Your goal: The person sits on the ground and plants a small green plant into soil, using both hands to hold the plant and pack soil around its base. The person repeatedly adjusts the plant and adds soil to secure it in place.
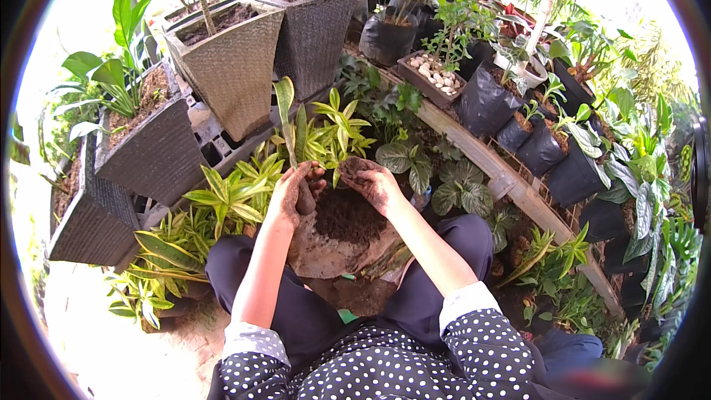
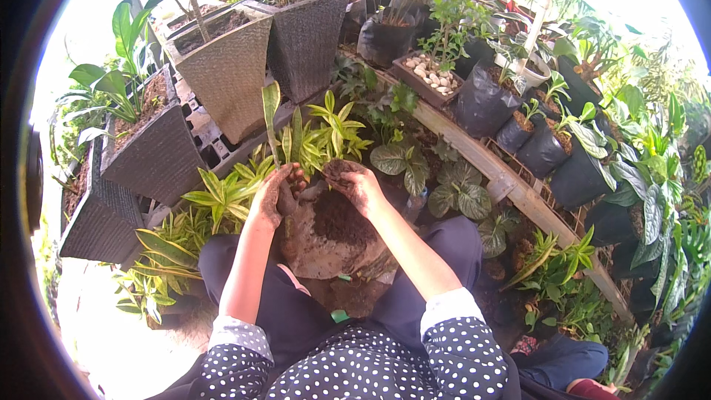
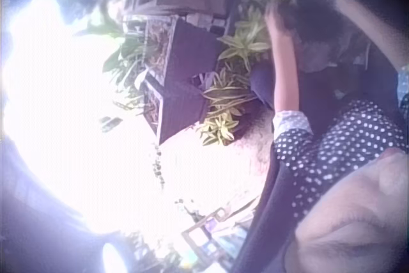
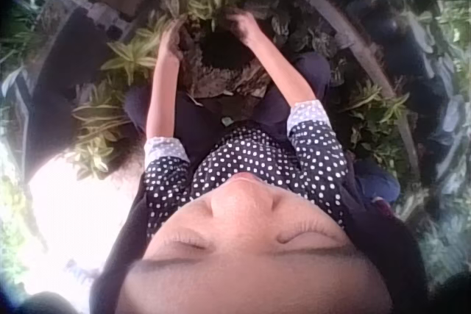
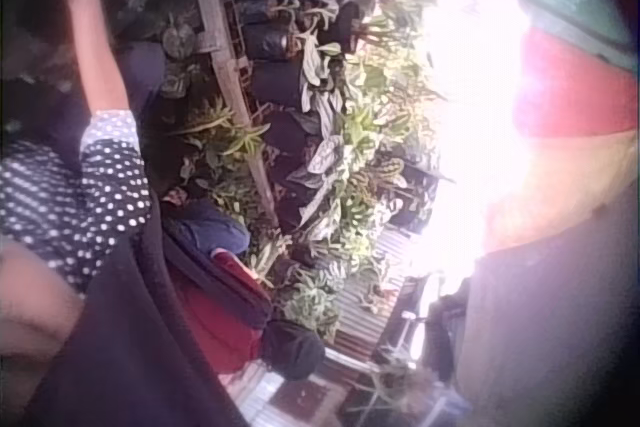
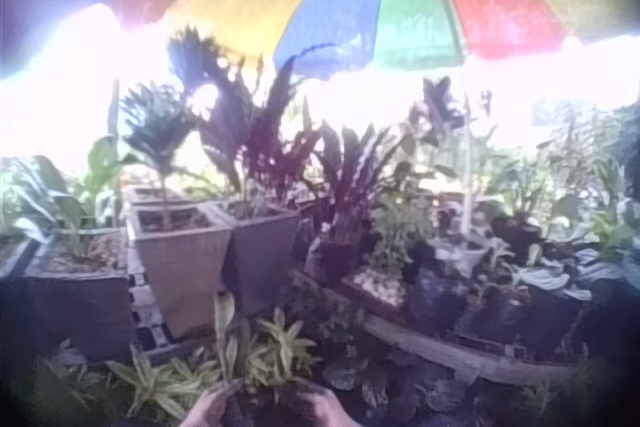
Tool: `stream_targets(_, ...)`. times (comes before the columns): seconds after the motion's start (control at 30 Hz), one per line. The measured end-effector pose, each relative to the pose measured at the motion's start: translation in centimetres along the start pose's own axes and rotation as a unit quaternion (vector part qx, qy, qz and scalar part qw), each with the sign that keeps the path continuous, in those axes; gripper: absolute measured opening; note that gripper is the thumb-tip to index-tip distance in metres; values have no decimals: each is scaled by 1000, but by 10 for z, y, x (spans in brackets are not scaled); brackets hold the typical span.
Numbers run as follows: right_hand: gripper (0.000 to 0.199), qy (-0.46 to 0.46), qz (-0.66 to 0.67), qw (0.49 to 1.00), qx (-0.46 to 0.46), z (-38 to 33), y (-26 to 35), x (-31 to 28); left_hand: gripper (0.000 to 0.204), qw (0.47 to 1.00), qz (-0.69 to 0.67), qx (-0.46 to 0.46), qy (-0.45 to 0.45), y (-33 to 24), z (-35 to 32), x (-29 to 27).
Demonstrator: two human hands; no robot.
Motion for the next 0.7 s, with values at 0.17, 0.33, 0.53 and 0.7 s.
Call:
stream_targets(0.17,29,-12,68,997,25,-2,-1,2,21,1000,-4,-1,4,0,1,-2)
stream_targets(0.33,28,-100,-60,993,25,-4,-3,-5,21,1000,-5,-2,9,0,-1,-1)
stream_targets(0.53,27,-58,-83,995,10,-15,8,8,20,1000,-10,-4,4,-1,-2,-4)
stream_targets(0.7,29,-75,-53,995,32,-10,5,5,21,1000,0,-3,-2,0,-3,-1)
Point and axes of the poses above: each hand's wrist, its own z-axis towards the middle knuckle, its own x-axis out of the palm, y = z × x, the point moved 4 cm from there along z, towards the middle knuckle, and after that the axes turned 14 degrees about -z, right-handed, at the moved point
